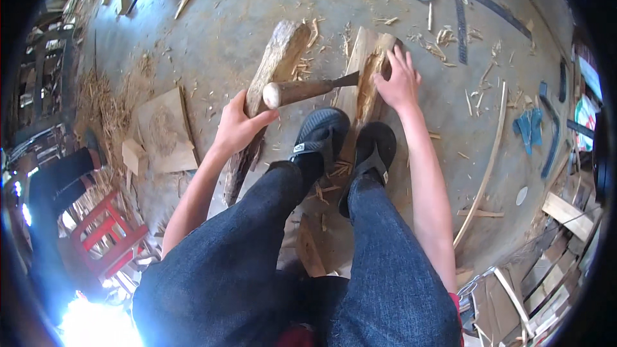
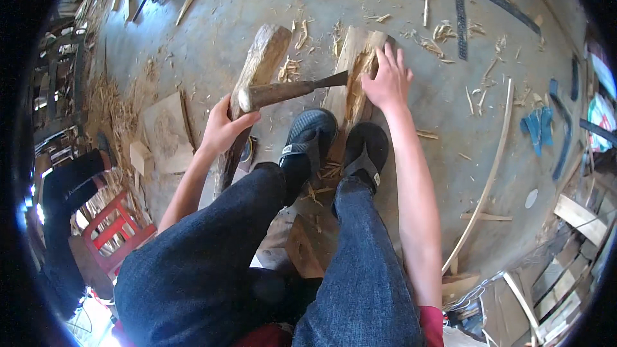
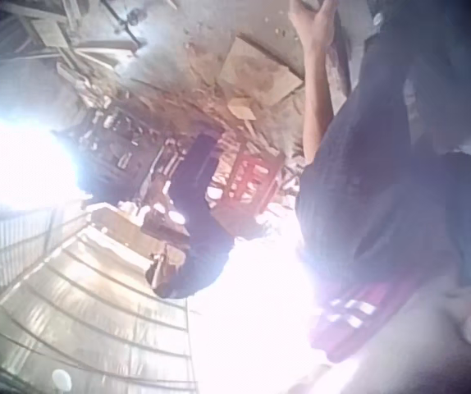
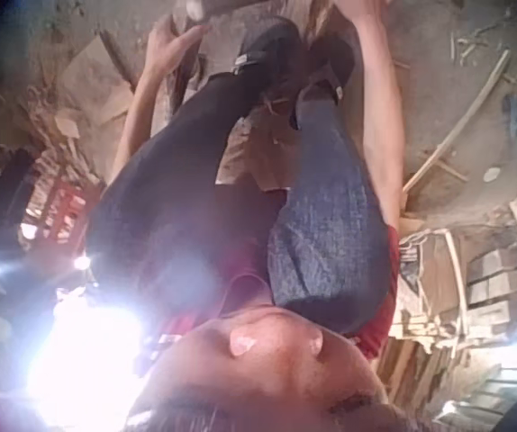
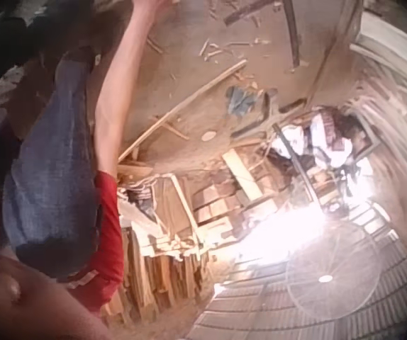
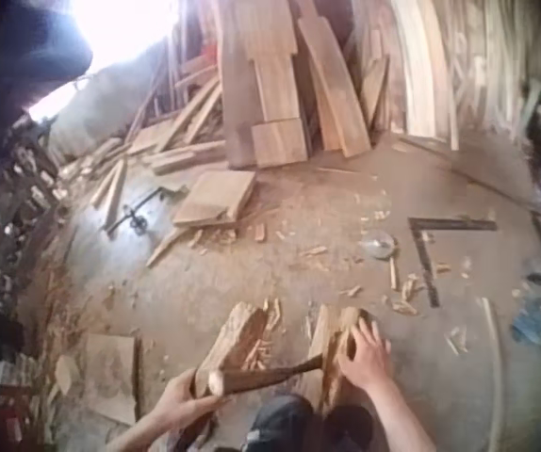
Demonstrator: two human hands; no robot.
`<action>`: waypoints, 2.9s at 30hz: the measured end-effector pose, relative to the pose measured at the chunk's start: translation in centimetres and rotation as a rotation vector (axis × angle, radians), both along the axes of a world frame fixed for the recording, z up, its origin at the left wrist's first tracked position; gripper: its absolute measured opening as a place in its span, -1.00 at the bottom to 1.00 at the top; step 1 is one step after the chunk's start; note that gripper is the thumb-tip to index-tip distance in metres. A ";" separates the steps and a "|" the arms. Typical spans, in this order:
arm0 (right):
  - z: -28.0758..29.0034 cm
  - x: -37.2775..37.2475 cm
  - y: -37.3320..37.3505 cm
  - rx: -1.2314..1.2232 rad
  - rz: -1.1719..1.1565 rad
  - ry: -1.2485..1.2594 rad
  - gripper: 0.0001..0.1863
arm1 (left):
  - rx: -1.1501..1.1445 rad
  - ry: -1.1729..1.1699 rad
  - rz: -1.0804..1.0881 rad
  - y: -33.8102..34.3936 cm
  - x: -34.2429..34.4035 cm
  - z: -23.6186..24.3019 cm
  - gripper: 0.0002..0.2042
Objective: Carving a piece of wood using a chisel and hammer, then sanding the surface with a sanding block.
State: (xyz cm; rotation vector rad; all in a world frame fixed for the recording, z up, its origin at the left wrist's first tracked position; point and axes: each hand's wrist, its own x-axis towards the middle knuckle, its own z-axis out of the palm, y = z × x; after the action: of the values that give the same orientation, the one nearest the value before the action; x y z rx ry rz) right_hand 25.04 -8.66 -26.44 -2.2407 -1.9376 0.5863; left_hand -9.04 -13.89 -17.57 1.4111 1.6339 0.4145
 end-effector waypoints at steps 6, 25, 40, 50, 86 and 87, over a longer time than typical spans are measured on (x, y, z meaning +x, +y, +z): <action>10.8 -10.2 -3.1 0.427 0.656 0.747 -0.36 | -0.138 -0.037 0.175 -1.6 -2.2 -1.1 -0.51; 6.3 -4.2 -11.3 0.443 0.424 1.035 -0.78 | -0.260 0.182 -0.241 -1.9 0.3 1.8 -0.46; 9.4 -3.0 -12.9 0.232 0.387 1.254 -0.80 | -0.211 0.159 -0.244 -2.3 0.3 1.7 -0.50; 13.6 -1.4 -11.0 0.317 0.109 1.726 -0.72 | -0.167 0.159 -0.258 -3.2 1.3 1.7 -0.53; 3.8 -0.9 -5.8 0.411 0.084 1.544 -0.82 | -0.281 0.216 -0.288 -7.3 3.3 -2.1 -0.42; 3.6 -0.2 -5.9 0.380 0.097 1.581 -0.84 | -0.281 0.212 -0.292 -7.3 3.3 -2.1 -0.42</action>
State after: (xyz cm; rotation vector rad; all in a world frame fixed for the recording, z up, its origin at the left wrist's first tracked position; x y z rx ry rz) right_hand 24.89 -14.61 -22.84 -0.7693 -1.0653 1.2687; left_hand -5.76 -21.16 -19.68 1.4835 1.5473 -0.1332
